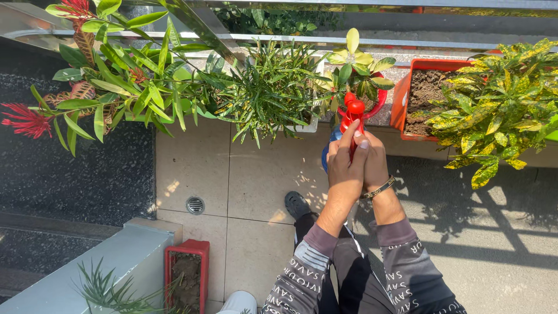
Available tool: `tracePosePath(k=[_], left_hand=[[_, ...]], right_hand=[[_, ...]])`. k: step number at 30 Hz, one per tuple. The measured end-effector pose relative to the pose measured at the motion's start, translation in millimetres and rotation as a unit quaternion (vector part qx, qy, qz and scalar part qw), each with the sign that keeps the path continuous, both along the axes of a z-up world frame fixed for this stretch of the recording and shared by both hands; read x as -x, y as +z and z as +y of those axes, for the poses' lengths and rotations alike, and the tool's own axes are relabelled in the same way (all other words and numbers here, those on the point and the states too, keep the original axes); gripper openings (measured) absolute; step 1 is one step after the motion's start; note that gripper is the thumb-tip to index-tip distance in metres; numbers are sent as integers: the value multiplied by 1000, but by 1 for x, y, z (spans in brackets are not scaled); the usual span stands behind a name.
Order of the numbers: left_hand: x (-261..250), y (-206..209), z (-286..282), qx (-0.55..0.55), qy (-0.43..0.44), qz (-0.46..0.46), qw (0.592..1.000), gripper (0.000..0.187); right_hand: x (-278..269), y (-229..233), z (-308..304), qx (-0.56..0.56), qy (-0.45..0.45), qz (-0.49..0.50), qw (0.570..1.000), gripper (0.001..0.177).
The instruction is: The person uses a spray bottle to water several potted plants on a balcony, moving along the row and then touching the leaves of a palm plant by hand.
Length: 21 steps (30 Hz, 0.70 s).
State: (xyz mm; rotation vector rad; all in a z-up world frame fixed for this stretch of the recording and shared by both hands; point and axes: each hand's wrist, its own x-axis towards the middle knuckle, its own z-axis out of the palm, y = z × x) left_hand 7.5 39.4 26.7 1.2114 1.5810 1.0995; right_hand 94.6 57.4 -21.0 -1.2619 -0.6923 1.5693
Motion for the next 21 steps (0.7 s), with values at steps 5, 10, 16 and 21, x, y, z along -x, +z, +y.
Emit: tracePosePath(k=[5,10,16,21], left_hand=[[-3,9,-2,34,-33,24,999,47],[-11,17,1,26,-79,43,996,47],[-24,27,3,50,11,1,999,51],[-26,31,8,71,5,5,997,50]], right_hand=[[-7,-12,-4,-24,-21,-17,999,26],[-18,-17,-10,-50,-94,64,992,16],[-23,13,7,29,-16,37,999,20],[-23,17,10,21,-18,70,997,23]])
